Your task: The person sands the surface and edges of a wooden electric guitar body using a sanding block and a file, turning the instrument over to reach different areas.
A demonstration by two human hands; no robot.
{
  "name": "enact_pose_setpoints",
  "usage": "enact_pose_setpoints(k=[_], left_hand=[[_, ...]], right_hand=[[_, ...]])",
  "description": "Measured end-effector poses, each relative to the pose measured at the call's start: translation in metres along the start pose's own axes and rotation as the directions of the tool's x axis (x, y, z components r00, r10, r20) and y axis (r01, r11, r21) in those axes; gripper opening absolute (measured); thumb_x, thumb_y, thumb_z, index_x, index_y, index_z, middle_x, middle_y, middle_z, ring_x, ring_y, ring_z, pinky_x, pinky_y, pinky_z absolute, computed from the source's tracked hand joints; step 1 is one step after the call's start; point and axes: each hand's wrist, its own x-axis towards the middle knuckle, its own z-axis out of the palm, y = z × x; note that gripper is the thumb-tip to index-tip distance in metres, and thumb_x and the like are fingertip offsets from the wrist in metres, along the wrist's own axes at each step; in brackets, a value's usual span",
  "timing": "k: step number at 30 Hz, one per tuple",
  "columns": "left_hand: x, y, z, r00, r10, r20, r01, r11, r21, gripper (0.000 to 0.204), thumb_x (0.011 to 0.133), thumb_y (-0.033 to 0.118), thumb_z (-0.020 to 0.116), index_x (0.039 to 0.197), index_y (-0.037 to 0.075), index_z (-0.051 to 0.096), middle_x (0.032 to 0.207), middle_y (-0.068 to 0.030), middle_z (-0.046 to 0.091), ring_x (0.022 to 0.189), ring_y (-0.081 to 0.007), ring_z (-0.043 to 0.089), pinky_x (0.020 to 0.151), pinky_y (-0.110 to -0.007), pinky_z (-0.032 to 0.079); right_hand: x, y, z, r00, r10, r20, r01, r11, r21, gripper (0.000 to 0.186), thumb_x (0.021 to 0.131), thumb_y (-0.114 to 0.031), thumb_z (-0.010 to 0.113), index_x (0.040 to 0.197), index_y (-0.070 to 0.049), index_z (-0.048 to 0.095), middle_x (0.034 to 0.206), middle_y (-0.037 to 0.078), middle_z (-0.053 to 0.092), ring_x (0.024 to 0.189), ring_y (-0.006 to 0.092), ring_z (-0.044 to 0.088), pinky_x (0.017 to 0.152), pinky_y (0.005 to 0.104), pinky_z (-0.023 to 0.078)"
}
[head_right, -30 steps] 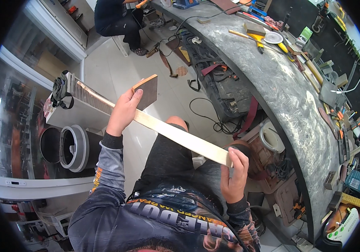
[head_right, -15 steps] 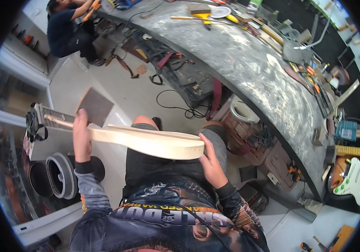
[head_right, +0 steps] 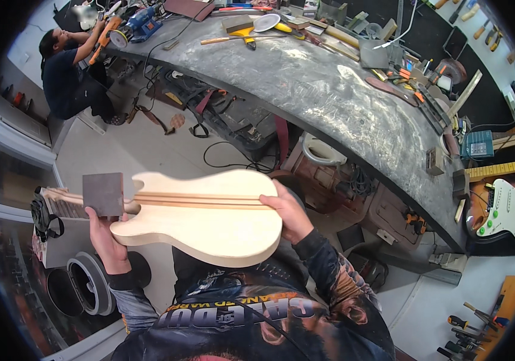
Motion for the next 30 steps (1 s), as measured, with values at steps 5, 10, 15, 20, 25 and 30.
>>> enact_pose_setpoints(k=[5,10,15,20,25,30], left_hand=[[0.007,0.005,0.042,0.965,0.21,0.155,-0.185,0.97,-0.16,0.071,0.121,0.067,0.045,0.162,0.011,0.056,0.15,-0.0116,0.07,0.126,-0.0248,0.07,0.089,-0.039,0.061],[0.032,-0.03,0.124,0.894,0.356,0.274,-0.279,0.918,-0.281,0.072,0.12,0.071,0.044,0.157,0.011,0.062,0.138,-0.0108,0.077,0.111,-0.0262,0.078,0.087,-0.043,0.068],[0.069,-0.094,0.202,0.862,0.251,0.441,-0.088,0.93,-0.357,0.082,0.118,0.077,0.038,0.158,0.008,0.056,0.136,-0.0167,0.076,0.099,-0.0343,0.08,0.088,-0.051,0.07],[0.078,-0.14,0.269,0.849,0.217,0.482,-0.023,0.926,-0.376,0.078,0.12,0.074,0.036,0.154,0.006,0.055,0.135,-0.019,0.075,0.1,-0.0354,0.081,0.085,-0.052,0.072],[0.094,-0.174,0.294,0.855,0.24,0.46,-0.046,0.918,-0.394,0.072,0.121,0.069,0.038,0.146,0.004,0.059,0.13,-0.0182,0.077,0.101,-0.0347,0.083,0.083,-0.05,0.074],[0.097,-0.179,0.305,0.853,0.286,0.436,-0.096,0.907,-0.409,0.071,0.122,0.067,0.038,0.145,0.003,0.059,0.128,-0.0189,0.078,0.097,-0.035,0.083,0.082,-0.051,0.074]], right_hand=[[-0.032,-0.07,0.01,0.94,-0.331,-0.082,0.318,0.937,-0.144,0.074,0.114,-0.01,0.065,0.178,0.005,0.031,0.163,0.018,0.06,0.14,0.0221,0.065,0.118,0.0352,0.054],[-0.041,-0.119,-0.033,0.825,-0.56,-0.08,0.499,0.787,-0.362,0.077,0.12,-0.018,0.061,0.181,0.009,0.022,0.17,0.021,0.054,0.15,0.022,0.057,0.124,0.0337,0.046],[-0.035,-0.164,-0.086,0.761,-0.641,-0.1,0.513,0.689,-0.513,0.074,0.122,-0.02,0.056,0.181,0.01,0.022,0.172,0.021,0.053,0.151,0.0209,0.057,0.124,0.032,0.046],[-0.025,-0.191,-0.126,0.711,-0.692,-0.128,0.509,0.632,-0.585,0.075,0.124,-0.023,0.056,0.182,0.009,0.02,0.176,0.021,0.048,0.153,0.0223,0.055,0.125,0.032,0.044],[-0.01,-0.198,-0.154,0.715,-0.685,-0.139,0.48,0.626,-0.615,0.075,0.124,-0.024,0.056,0.182,0.007,0.02,0.179,0.022,0.044,0.158,0.023,0.05,0.129,0.0329,0.041],[0.006,-0.203,-0.171,0.664,-0.743,-0.083,0.424,0.466,-0.777,0.073,0.123,-0.025,0.056,0.18,0.009,0.026,0.18,0.024,0.043,0.162,0.0262,0.046,0.132,0.0353,0.035]])
